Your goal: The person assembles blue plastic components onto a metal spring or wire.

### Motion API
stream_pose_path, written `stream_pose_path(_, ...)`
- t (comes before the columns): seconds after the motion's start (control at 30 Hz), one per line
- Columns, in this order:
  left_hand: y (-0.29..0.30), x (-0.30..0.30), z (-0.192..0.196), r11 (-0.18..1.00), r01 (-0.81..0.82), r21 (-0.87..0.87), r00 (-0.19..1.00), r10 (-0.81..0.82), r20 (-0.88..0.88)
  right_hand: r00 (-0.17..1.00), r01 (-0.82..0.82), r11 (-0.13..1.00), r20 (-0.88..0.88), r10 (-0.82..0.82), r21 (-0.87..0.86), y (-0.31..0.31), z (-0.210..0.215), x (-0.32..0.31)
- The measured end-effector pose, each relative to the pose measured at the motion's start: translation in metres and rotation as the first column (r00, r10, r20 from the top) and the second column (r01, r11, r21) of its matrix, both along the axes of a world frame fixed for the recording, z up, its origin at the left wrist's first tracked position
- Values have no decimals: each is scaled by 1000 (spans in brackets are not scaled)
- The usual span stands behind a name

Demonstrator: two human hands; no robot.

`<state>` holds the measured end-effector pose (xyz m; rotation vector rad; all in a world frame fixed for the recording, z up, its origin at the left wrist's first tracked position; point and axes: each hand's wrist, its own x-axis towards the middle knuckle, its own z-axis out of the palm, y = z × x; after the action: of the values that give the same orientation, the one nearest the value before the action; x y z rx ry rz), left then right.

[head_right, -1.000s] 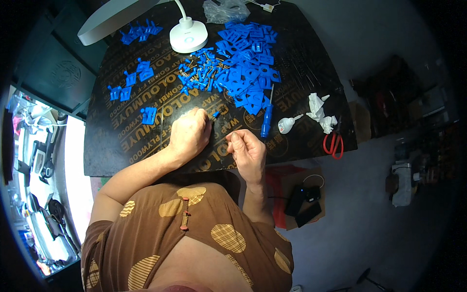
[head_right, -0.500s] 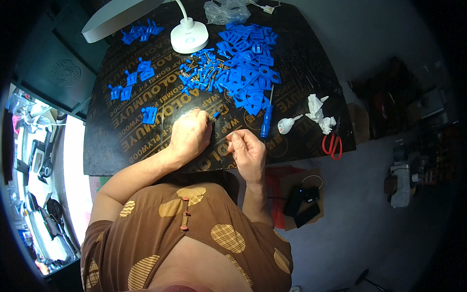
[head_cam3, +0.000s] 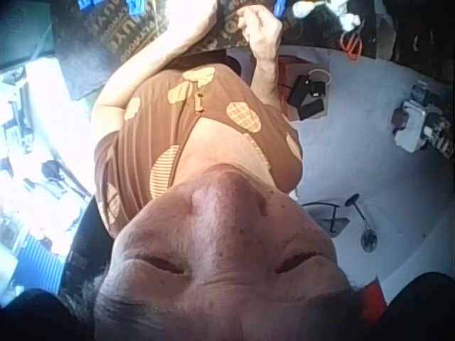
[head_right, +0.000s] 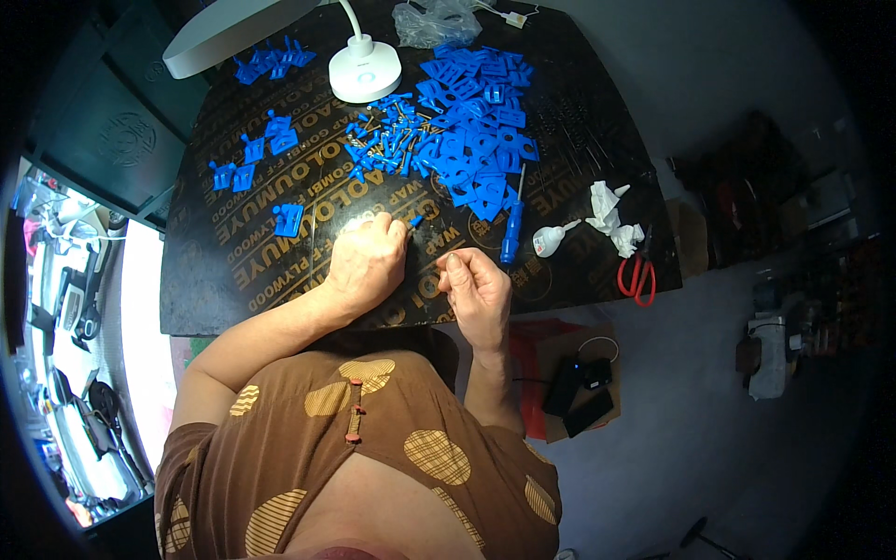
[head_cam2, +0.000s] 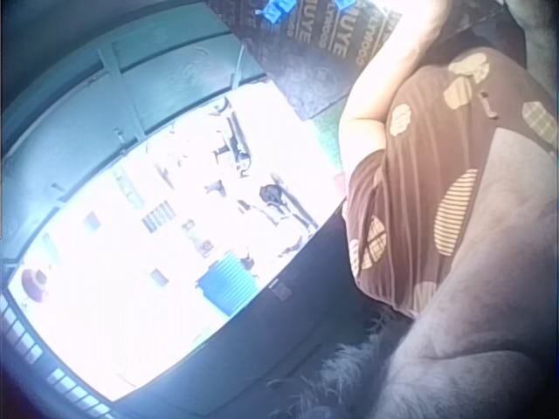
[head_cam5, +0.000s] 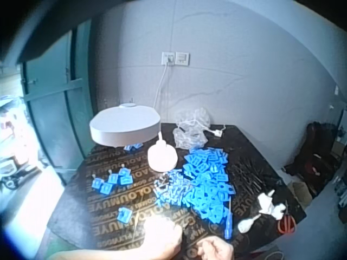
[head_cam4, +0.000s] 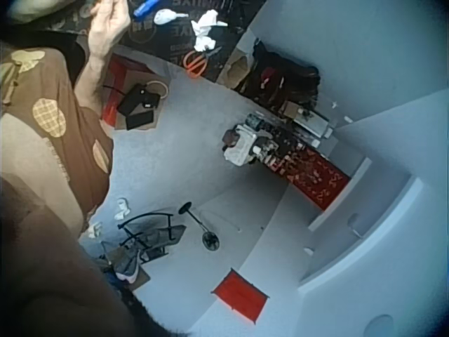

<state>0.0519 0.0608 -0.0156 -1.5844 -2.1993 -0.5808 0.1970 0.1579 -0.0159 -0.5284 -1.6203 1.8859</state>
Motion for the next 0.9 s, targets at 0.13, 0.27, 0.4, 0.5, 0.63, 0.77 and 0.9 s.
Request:
stream_pose_path(0.13, -1, 0, 0, 1000, 1, 3, 1000, -1, -19, 1000, 2, 1000, -10, -2, 6, 0, -2, 0)
stream_pose_path(0.27, -1, 0, -1, 1000, 10, 20, 1000, -10, 10, 1000, 0, 1000, -13, 0, -10, 0, -1, 0)
stream_pose_path(0.4, 0, -1, -3, 999, 20, 48, 995, -25, 96, 1000, 5, 1000, 2, -5, -3, -1, 1, -1)
stream_pose_path(0.5, 1, -2, -2, 998, 33, 51, 994, -38, 104, 1000, 7, 1000, 13, -6, -13, -1, 1, -1)
stream_pose_path(0.63, 0, -4, -2, 997, 54, 57, 992, -60, 107, 1000, 5, 1000, 16, -4, -19, -1, 1, -1)
stream_pose_path(0.77, -1, -6, -5, 995, 61, 79, 978, -75, 194, 1000, -3, 1000, 11, 3, -24, 0, 0, -3)
stream_pose_path(0.9, -4, -8, 0, 983, 51, 175, 931, -110, 347, 999, 1, 1000, 32, -1, -23, 0, 1, -3)
